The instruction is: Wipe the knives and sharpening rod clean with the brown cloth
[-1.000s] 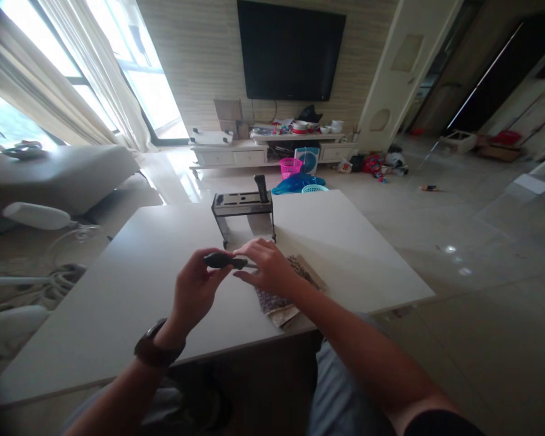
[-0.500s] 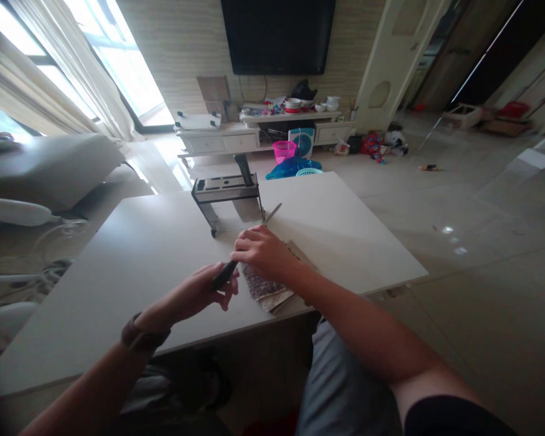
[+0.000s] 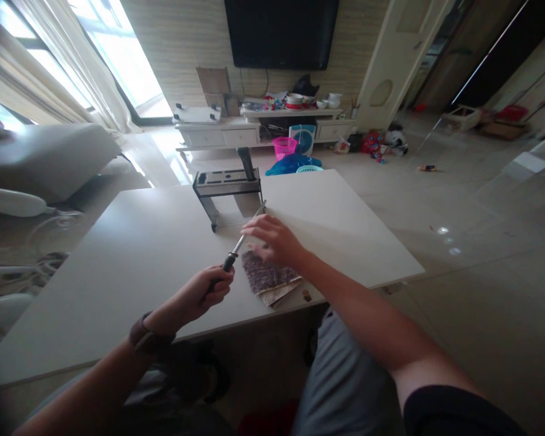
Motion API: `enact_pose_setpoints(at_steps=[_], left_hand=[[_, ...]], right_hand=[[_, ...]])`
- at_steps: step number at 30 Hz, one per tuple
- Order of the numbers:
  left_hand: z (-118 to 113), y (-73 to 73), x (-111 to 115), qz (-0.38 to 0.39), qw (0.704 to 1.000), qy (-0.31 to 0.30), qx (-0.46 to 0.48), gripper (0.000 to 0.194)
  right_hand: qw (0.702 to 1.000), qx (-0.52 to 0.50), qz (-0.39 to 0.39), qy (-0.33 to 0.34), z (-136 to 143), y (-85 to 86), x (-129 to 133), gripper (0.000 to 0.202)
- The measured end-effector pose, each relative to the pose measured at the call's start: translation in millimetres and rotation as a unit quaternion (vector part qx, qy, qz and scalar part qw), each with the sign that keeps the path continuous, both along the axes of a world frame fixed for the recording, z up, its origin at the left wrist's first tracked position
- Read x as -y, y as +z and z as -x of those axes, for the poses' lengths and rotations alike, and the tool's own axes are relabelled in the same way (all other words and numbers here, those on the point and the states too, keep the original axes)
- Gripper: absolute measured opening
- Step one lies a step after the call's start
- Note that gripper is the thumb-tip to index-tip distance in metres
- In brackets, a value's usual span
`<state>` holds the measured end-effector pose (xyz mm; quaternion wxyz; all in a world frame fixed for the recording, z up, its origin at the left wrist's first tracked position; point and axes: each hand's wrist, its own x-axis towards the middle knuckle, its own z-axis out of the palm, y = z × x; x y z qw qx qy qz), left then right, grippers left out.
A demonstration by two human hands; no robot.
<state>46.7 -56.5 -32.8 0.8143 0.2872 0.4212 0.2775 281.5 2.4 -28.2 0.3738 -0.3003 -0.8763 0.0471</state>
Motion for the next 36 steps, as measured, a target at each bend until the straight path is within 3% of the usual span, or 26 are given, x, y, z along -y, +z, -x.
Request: enact_pose_setpoints(at_steps=[3,5,6,11,15,19,24,28,32,34,36], left_hand=[[9.2,2.0,2.0,-0.017,0.999,0.014,-0.028,0.027],[15.8,4.1,5.1,-0.031,0.998,0.025,-0.045,0.031],[19.1,4.5,6.7,-0.037,0.997,0.030,-0.054,0.032],[31.8,0.6,12.0,-0.046,0.994,0.042,-0.088,0.034],[31.0,0.2,11.9,-0.065,0.991,0.047,-0.106,0.037],[22.2,4.4,11.0,-0.070,0.990,0.051,-0.114,0.036],[14.1,5.2,10.5,-0.087,0.988,0.041,-0.122,0.033],[12.4,2.5,11.6,-0.096,0.987,0.039,-0.125,0.034],[9.4,-3.7,11.7,-0.112,0.984,0.057,-0.123,0.036],[6.9,-9.2,10.2,-0.121,0.982,0.061,-0.133,0.039],[3.8,-15.7,8.2,-0.131,0.979,0.058,-0.144,0.040]], right_hand=[[0.963,-0.110,0.147,-0.196,-41.7,-15.3,-23.3,0.019],[0.895,-0.085,0.309,-0.309,-69.1,-33.0,-36.3,0.018],[0.873,-0.069,0.349,-0.334,-80.4,-43.0,-40.4,0.022],[0.814,-0.022,0.462,-0.351,-100.0,-83.5,-37.6,0.050],[0.784,-0.013,0.533,-0.317,-83.5,-96.5,-29.6,0.050],[0.769,-0.032,0.552,-0.321,-62.4,-102.4,-28.5,0.041],[0.729,-0.084,0.614,-0.292,-44.4,-95.0,-27.8,0.028],[0.692,-0.166,0.668,-0.218,-35.9,-73.0,-22.6,0.015],[0.671,-0.262,0.676,-0.158,-24.9,-46.8,-14.0,0.019],[0.643,-0.337,0.675,-0.133,-15.2,-35.2,-8.5,0.020],[0.589,-0.447,0.666,-0.104,-2.9,-24.6,-2.1,0.021]])
